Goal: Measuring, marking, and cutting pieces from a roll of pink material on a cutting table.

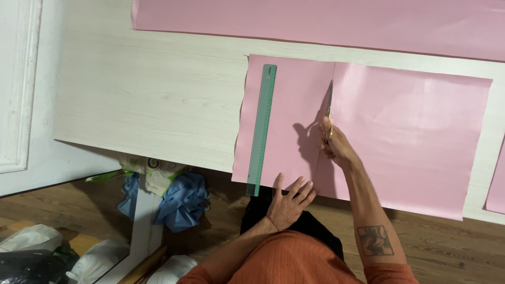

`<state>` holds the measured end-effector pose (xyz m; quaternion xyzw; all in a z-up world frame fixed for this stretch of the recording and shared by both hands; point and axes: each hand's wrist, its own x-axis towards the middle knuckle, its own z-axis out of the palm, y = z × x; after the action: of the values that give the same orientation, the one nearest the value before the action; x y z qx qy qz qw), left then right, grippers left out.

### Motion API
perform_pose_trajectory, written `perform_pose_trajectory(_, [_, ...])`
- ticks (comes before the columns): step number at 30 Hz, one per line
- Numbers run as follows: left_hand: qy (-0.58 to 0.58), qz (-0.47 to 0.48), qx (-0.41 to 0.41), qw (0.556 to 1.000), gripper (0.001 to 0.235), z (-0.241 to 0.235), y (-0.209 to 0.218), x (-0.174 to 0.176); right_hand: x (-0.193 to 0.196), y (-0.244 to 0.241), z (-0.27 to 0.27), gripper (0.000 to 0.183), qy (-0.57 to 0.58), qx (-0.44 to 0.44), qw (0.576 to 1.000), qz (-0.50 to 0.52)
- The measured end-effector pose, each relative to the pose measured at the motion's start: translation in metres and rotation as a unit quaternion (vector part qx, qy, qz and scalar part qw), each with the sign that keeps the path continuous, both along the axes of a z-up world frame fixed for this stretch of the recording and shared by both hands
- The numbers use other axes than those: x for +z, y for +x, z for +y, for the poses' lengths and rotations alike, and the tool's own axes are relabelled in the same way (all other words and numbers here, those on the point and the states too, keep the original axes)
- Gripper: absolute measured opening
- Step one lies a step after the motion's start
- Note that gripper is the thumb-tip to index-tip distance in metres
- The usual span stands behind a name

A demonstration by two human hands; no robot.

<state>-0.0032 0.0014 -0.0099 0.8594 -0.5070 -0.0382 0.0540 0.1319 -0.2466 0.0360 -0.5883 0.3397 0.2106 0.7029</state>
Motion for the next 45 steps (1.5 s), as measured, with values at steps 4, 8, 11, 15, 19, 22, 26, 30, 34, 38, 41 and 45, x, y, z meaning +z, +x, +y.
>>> perform_pose_trajectory(4, [-0.009,-0.006,0.0,1.0,0.065,0.001,0.0,0.0,-0.004,0.008,-0.006,0.083,0.0,0.009,1.0,-0.009])
perform_pose_trajectory(8, [-0.019,-0.015,0.001,1.0,0.064,0.001,-0.002,-0.007,0.004,0.019,-0.007,0.081,-0.008,0.006,1.0,0.0])
perform_pose_trajectory(11, [-0.03,-0.002,0.0,1.0,0.064,0.002,0.0,-0.004,0.005,0.027,-0.01,0.079,-0.016,0.001,1.0,0.007])
perform_pose_trajectory(15, [-0.019,-0.001,-0.002,1.0,0.063,0.002,0.0,0.002,0.006,0.035,-0.015,0.074,-0.019,0.009,1.0,-0.001])
perform_pose_trajectory(19, [-0.017,0.01,-0.005,1.0,0.061,0.001,0.003,0.005,0.011,0.047,-0.018,0.064,-0.02,0.016,1.0,-0.017])
perform_pose_trajectory(22, [0.0,-0.004,-0.005,1.0,0.057,0.001,0.001,0.006,0.021,0.053,-0.019,0.059,-0.018,0.016,0.999,-0.026])
perform_pose_trajectory(26, [0.005,-0.011,-0.004,1.0,0.055,0.001,0.002,0.004,0.017,0.061,-0.026,0.059,0.001,0.025,0.998,-0.05])
perform_pose_trajectory(30, [-0.003,0.031,-0.007,0.999,0.055,0.0,0.001,0.004,0.026,0.068,-0.025,0.059,-0.006,0.03,0.998,-0.051])
perform_pose_trajectory(34, [-0.004,0.019,-0.004,1.0,0.05,-0.001,0.001,0.004,0.02,0.074,-0.027,0.059,-0.025,0.035,0.997,-0.063])
perform_pose_trajectory(38, [0.004,0.002,-0.005,1.0,0.047,-0.003,0.001,0.003,0.015,0.084,-0.034,0.059,-0.027,0.032,0.997,-0.072])
perform_pose_trajectory(41, [0.009,0.007,-0.003,1.0,0.048,-0.003,0.007,0.015,0.011,0.083,-0.036,0.059,-0.024,0.019,0.997,-0.075])
perform_pose_trajectory(45, [-0.081,0.124,0.014,0.989,0.066,0.005,0.022,0.032,0.016,0.062,-0.034,0.061,-0.036,0.052,0.991,-0.116])
